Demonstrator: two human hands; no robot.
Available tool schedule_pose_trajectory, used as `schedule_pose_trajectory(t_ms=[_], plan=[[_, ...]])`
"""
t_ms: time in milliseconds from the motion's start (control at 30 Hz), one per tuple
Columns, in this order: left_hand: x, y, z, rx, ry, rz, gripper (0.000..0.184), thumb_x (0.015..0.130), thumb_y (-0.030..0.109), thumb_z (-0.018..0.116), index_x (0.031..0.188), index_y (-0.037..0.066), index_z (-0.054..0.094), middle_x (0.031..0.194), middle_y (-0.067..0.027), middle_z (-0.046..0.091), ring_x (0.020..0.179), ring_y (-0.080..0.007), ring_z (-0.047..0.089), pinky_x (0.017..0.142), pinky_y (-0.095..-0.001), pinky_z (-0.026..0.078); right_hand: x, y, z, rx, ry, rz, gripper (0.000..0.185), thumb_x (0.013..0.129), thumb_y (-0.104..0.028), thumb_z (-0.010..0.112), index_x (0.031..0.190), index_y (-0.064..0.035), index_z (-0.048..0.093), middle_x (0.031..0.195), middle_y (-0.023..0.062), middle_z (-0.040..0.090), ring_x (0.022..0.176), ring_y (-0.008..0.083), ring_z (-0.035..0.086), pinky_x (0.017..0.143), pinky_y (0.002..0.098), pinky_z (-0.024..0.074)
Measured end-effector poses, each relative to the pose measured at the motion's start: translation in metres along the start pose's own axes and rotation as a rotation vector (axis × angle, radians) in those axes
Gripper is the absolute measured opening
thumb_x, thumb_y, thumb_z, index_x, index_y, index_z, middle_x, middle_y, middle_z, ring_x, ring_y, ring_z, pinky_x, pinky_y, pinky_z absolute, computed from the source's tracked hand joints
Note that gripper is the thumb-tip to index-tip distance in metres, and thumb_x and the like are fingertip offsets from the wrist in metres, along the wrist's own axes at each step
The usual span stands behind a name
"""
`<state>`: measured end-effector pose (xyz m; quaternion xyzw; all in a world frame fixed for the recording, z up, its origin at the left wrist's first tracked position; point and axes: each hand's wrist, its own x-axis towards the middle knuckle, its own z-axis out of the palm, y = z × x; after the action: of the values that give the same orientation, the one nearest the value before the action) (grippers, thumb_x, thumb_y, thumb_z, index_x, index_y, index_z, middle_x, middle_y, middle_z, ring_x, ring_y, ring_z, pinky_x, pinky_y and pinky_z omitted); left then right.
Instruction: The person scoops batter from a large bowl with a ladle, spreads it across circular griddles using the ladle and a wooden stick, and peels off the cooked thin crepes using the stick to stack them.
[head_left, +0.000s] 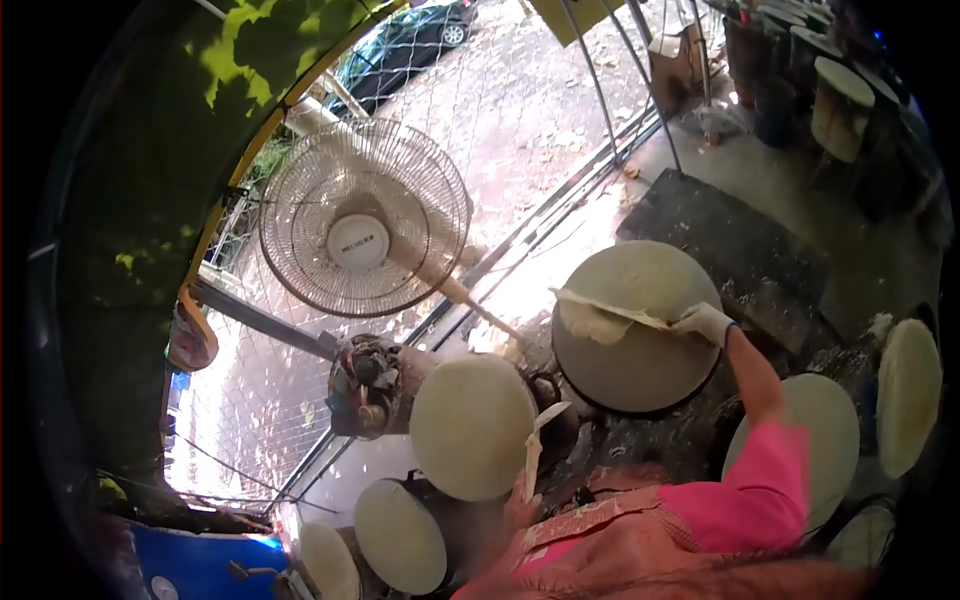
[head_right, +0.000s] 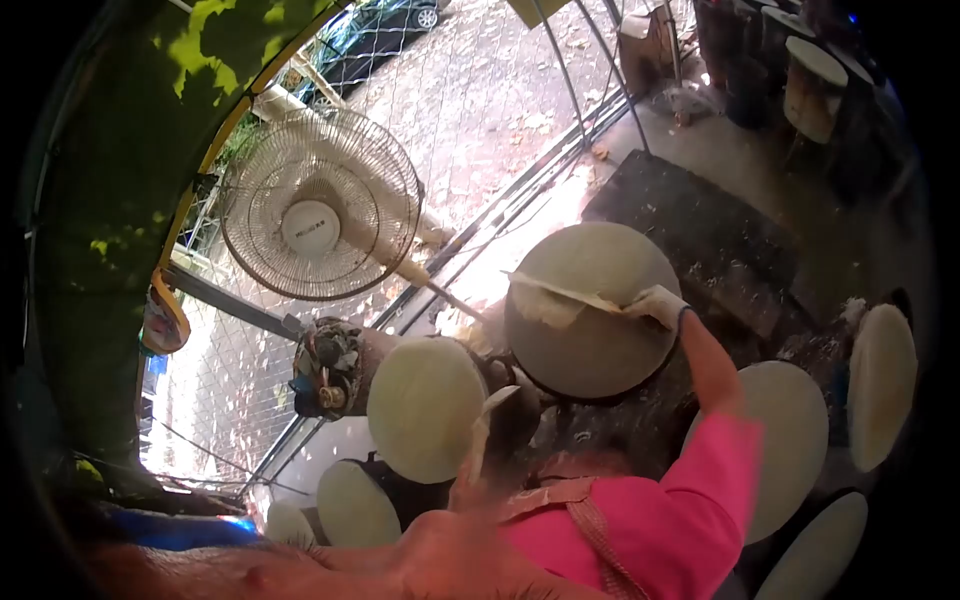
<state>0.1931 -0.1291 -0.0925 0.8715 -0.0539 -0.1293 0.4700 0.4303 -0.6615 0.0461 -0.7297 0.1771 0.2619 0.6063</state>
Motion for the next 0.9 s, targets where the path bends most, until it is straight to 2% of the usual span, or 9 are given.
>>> schedule_pose_trajectory(t_ms=[100,200,267,400,500,633,700,867,900], plan=[[-0.018,-0.044,0.007,-0.171,-0.076,-0.252,0.075,0.084,0.018,0.064,0.146,0.004,0.024,0.145,-0.0143,0.035,0.129,-0.0194,0.037,0.102,-0.0304,0.032,0.051,0.102,-0.020,-0.094,-0.210,-0.307,0.023,0.076,-0.014,0.072,0.097,-0.0038,0.069,0.083,0.0052,0.066,0.075,0.0137,0.060,0.068,0.0296,0.0482],[-0.034,-0.128,0.033,-0.207,0.068,0.083,0.074,0.085,0.018,0.064,0.146,0.003,0.025,0.144,-0.0135,0.035,0.129,-0.0199,0.037,0.102,-0.0294,0.031,0.024,0.094,-0.032,0.052,-0.222,-0.118,0.022,0.079,-0.009,0.069,0.100,-0.0047,0.067,0.093,0.0052,0.066,0.086,0.0137,0.059,0.079,0.0302,0.0481],[-0.041,-0.126,0.028,-0.119,0.070,0.083,0.072,0.086,0.018,0.062,0.146,0.002,0.024,0.144,-0.0135,0.035,0.129,-0.0199,0.037,0.101,-0.0290,0.031,0.044,0.047,-0.014,-0.197,-0.011,-0.558,0.023,0.077,-0.015,0.069,0.099,-0.0066,0.068,0.088,0.0054,0.066,0.075,0.0156,0.058,0.070,0.0316,0.0479],[-0.044,-0.011,-0.004,-0.166,0.025,-0.195,0.071,0.087,0.016,0.060,0.146,0.001,0.023,0.144,-0.0130,0.035,0.128,-0.0190,0.037,0.100,-0.0281,0.031,0.050,-0.011,0.000,-0.154,-0.036,-0.106,0.016,0.077,-0.022,0.068,0.084,-0.0081,0.072,0.071,0.0060,0.064,0.064,0.0183,0.058,0.062,0.0312,0.0471],[-0.042,0.046,-0.007,-0.363,0.108,-0.315,0.070,0.088,0.014,0.058,0.146,0.001,0.021,0.144,-0.0123,0.035,0.127,-0.0181,0.037,0.100,-0.0275,0.031,0.105,0.098,-0.029,-0.574,-0.217,-0.811,0.017,0.076,-0.024,0.070,0.084,-0.0081,0.073,0.071,0.0056,0.064,0.066,0.0167,0.059,0.064,0.0315,0.0477],[-0.036,0.116,-0.013,-0.462,0.150,-0.348,0.068,0.088,0.010,0.055,0.146,0.001,0.022,0.144,-0.0109,0.035,0.127,-0.0174,0.036,0.100,-0.0272,0.029,0.009,0.100,-0.054,-0.155,-0.209,-0.013,0.017,0.076,-0.020,0.070,0.088,-0.0076,0.073,0.071,0.0076,0.064,0.069,0.0195,0.061,0.070,0.0333,0.0492],[-0.042,0.098,-0.015,-0.361,0.128,-0.339,0.069,0.086,0.008,0.053,0.146,0.000,0.021,0.144,-0.0118,0.035,0.127,-0.0178,0.036,0.100,-0.0273,0.029,0.031,0.073,-0.035,-0.286,-0.136,-0.498,0.020,0.077,-0.020,0.069,0.091,-0.0059,0.073,0.069,0.0059,0.064,0.068,0.0173,0.060,0.067,0.0330,0.0486],[-0.052,0.078,-0.015,-0.422,0.145,-0.232,0.070,0.084,0.008,0.053,0.146,0.002,0.022,0.142,-0.0136,0.038,0.126,-0.0201,0.039,0.103,-0.0302,0.030,0.021,-0.033,0.005,-0.299,-0.093,-0.083,0.017,0.078,-0.019,0.068,0.087,-0.0047,0.071,0.072,0.0026,0.064,0.066,0.0143,0.058,0.062,0.0305,0.0473],[-0.052,0.092,-0.026,-0.421,0.115,-0.303,0.071,0.083,0.008,0.055,0.146,0.003,0.023,0.140,-0.0141,0.040,0.123,-0.0214,0.043,0.102,-0.0315,0.033,0.030,-0.013,0.003,-0.410,-0.159,-0.279,0.017,0.078,-0.019,0.068,0.087,-0.0048,0.071,0.072,0.0037,0.064,0.066,0.0147,0.058,0.062,0.0307,0.0472]])
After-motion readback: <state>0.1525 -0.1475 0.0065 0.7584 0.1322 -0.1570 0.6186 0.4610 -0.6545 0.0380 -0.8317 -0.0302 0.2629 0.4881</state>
